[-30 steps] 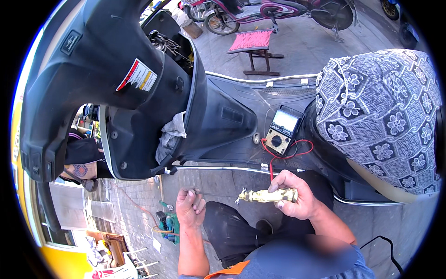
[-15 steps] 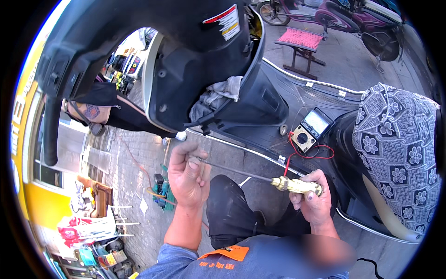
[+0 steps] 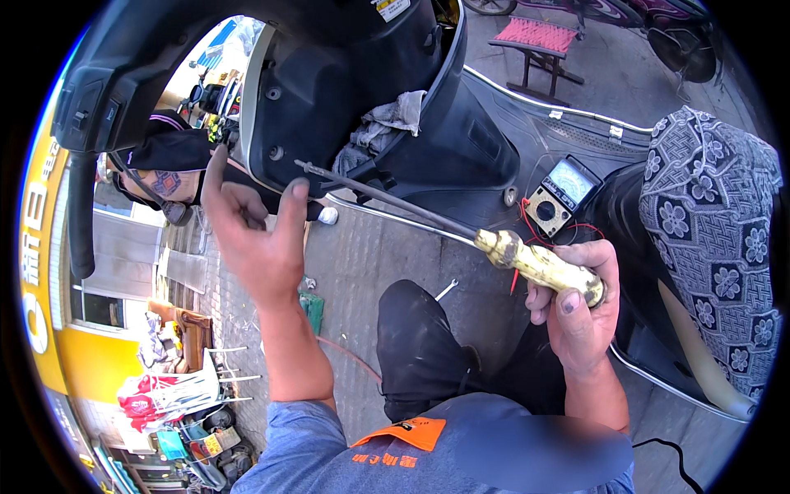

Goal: The person uses a screwdriver to remove a screw from the front panel of an electric scooter. They then use a multimeter to test the electrical wiring inside the panel while turning the ignition key.

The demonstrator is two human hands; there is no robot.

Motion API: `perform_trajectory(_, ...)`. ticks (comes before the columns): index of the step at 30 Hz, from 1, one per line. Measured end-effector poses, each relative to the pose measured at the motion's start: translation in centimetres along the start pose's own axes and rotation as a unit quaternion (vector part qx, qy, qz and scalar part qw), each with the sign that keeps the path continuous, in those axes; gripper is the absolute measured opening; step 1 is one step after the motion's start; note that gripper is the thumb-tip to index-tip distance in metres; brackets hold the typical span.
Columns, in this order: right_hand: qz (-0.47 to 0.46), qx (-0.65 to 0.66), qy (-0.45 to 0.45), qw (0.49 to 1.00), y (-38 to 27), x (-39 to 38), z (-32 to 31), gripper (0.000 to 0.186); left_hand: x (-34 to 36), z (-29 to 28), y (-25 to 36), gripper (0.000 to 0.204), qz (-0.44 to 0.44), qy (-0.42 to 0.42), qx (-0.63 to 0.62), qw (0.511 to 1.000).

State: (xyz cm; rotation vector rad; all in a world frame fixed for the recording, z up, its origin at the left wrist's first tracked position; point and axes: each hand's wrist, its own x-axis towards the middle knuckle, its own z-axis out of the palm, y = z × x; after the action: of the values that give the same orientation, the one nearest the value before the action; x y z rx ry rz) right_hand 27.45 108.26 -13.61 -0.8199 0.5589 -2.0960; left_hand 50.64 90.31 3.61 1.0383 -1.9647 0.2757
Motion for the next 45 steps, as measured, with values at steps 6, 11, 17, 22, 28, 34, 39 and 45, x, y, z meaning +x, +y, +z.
perform_trajectory(6, -0.011, -0.023, -0.009, 1.000, 0.3, 1.5, 1.4, 0.037, 3.0, 1.8, -0.8, 0.087, 0.038, -0.036, 0.123, 0.991)
perform_trajectory(11, -0.027, -0.035, -0.032, 0.999, 1.0, 2.3, 1.9, 0.038, 2.7, 1.8, -0.9, 0.082, 0.032, -0.043, 0.120, 0.991)
perform_trajectory(17, -0.013, -0.065, -0.014, 0.998, 1.8, 2.3, 2.8, 0.044, 2.7, 1.9, -0.9, 0.081, 0.037, -0.041, 0.147, 0.988)
perform_trajectory(22, -0.088, -0.145, -0.063, 0.983, 1.5, 2.7, 2.4, 0.048, 2.6, 2.0, -0.7, 0.080, 0.029, -0.031, 0.135, 0.990)
perform_trajectory(28, -0.253, -0.398, -0.062, 0.880, 0.0, 4.1, 2.4, 0.039, 2.8, 2.1, -0.5, 0.078, 0.014, -0.020, 0.073, 0.997)
perform_trajectory(34, -0.067, -0.272, -0.044, 0.959, -2.0, 3.5, 3.9, 0.041, 3.1, 2.1, -1.2, 0.080, 0.077, -0.003, 0.044, 0.996)
perform_trajectory(39, -0.030, -0.242, -0.065, 0.968, -1.9, 3.2, 4.3, 0.052, 2.7, 2.0, -1.3, 0.081, 0.051, -0.011, 0.054, 0.997)
perform_trajectory(45, -0.162, -0.325, -0.031, 0.931, -2.3, 3.3, 5.3, 0.051, 3.3, 1.8, -1.2, 0.082, 0.074, 0.004, 0.031, 0.997)
